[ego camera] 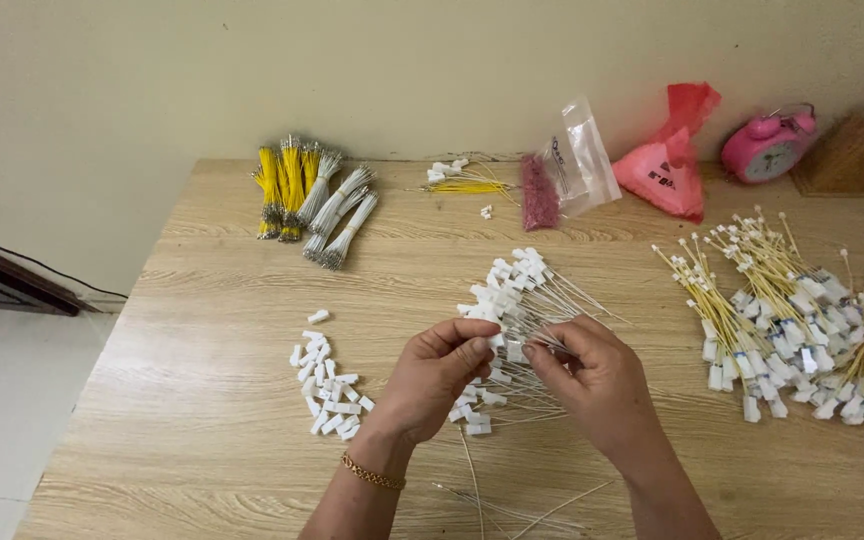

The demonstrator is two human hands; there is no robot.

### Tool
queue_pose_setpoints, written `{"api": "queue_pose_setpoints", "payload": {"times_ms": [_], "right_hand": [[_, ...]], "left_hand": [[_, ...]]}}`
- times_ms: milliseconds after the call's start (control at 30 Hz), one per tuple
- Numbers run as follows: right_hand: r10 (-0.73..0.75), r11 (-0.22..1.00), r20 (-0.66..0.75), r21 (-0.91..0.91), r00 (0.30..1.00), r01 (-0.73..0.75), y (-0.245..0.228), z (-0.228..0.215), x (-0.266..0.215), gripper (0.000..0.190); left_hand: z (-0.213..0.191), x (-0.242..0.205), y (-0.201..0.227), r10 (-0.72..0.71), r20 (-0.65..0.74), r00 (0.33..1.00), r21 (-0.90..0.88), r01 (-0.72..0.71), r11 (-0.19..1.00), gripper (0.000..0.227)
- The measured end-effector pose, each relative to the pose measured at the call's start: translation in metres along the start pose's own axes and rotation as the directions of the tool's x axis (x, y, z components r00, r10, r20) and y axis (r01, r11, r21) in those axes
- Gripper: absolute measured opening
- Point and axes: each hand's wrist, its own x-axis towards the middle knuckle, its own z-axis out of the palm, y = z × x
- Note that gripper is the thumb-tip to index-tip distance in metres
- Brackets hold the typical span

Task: Attach electrical wires to plastic connector housings by hand.

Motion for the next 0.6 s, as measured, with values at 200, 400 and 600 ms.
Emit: {"api": "queue_pose_setpoints", "payload": {"times_ms": [200, 400, 600], "right_hand": [[-0.04, 0.999, 0.089, -0.029, 0.995, 0.043, 0.005, 0.002, 0.0, 0.016], [-0.02, 1.0, 0.086, 0.024, 0.996, 0.018, 0.004, 0.0, -0.002, 0.017], [-0.054, 0.998, 0.051, -0.039, 0.997, 0.056, -0.006, -0.009, 0.0, 0.018]], "left_hand": [[0.007, -0.002, 0.005, -0.012, 0.047, 0.999, 0.04, 0.01, 0.999, 0.022], [-0.003, 0.002, -0.001, 0.019, 0.044, 0.999, 0.001, -0.019, 1.0, 0.021], [0.0, 0.0, 0.001, -0.002, 0.045, 0.999, -0.034, 0.004, 0.999, 0.02]]}}
